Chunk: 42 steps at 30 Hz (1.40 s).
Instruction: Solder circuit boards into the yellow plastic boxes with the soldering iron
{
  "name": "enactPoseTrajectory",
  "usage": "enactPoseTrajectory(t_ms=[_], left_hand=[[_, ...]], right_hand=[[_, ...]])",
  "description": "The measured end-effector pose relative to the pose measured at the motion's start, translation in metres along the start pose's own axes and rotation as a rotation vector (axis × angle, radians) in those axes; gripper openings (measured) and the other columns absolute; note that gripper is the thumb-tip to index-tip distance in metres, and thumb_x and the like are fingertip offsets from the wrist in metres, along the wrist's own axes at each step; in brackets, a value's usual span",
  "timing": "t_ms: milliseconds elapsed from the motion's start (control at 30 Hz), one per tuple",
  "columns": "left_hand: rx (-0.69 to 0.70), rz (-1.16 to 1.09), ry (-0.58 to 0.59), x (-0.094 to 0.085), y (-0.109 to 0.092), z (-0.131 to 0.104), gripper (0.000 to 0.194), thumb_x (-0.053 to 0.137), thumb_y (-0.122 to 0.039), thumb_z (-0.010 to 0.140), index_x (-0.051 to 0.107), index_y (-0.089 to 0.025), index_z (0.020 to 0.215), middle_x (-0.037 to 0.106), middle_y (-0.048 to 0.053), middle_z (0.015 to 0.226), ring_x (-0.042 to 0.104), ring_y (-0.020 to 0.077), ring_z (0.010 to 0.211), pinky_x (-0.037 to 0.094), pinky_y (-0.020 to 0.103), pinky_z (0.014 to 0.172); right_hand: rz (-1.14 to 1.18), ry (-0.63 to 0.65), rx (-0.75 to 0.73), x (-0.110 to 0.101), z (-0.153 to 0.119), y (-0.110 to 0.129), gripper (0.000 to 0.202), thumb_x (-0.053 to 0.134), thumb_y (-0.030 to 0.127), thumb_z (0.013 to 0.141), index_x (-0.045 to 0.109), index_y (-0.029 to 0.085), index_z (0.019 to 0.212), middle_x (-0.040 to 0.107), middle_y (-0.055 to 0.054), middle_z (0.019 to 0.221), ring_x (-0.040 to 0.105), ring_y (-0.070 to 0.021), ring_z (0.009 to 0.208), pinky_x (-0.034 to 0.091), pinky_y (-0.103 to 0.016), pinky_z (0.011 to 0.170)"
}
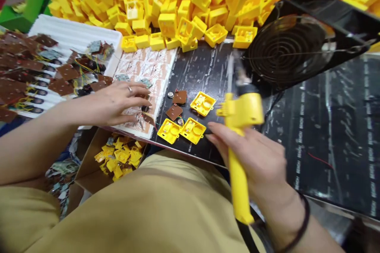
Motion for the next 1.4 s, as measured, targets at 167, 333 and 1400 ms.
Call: enactPoseTrajectory(t_ms=[167, 333, 1400], left_hand=[[-0.038, 0.046, -0.086, 0.022, 0.005, 0.001, 0.018, 0.059, -0.024, 0.088, 0.068, -0.017, 0.102, 0.063, 0.014, 0.130, 0.056, 0.0283, 0.123, 0.045, 0.045, 0.103], [-0.060, 0.173, -0.116, 0.017, 0.020, -0.003, 0.014, 0.059, -0.026, 0.088, 0.070, -0.018, 0.090, 0.070, 0.011, 0.117, 0.063, 0.0265, 0.111, 0.047, 0.044, 0.100], [-0.104, -0.512, 0.342, 0.015, -0.014, -0.078, 0.026, 0.048, -0.026, 0.093, 0.070, -0.025, 0.107, 0.072, 0.000, 0.100, 0.065, 0.0121, 0.089, 0.049, 0.019, 0.080]], right_hand=[[0.003, 0.111, -0.188, 0.065, 0.038, 0.041, 0.047, 0.063, 0.057, 0.087, 0.058, 0.019, 0.112, 0.067, -0.009, 0.093, 0.063, -0.0271, 0.094, 0.041, -0.056, 0.104], [-0.120, 0.215, -0.188, 0.081, 0.039, 0.045, 0.022, 0.059, 0.030, 0.090, 0.058, 0.017, 0.107, 0.067, -0.010, 0.092, 0.062, -0.0271, 0.092, 0.045, -0.055, 0.099], [0.097, -0.181, -0.002, -0.010, -0.028, -0.018, 0.068, 0.075, 0.009, 0.078, 0.047, 0.027, 0.136, 0.063, -0.012, 0.126, 0.070, -0.0203, 0.097, 0.060, -0.035, 0.085]])
Point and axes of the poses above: each hand's wrist, its own z-axis towards the middle knuckle, its own x-axis out of the palm, y = z × x, the point moved 5 cm from there along z, towards the middle knuckle
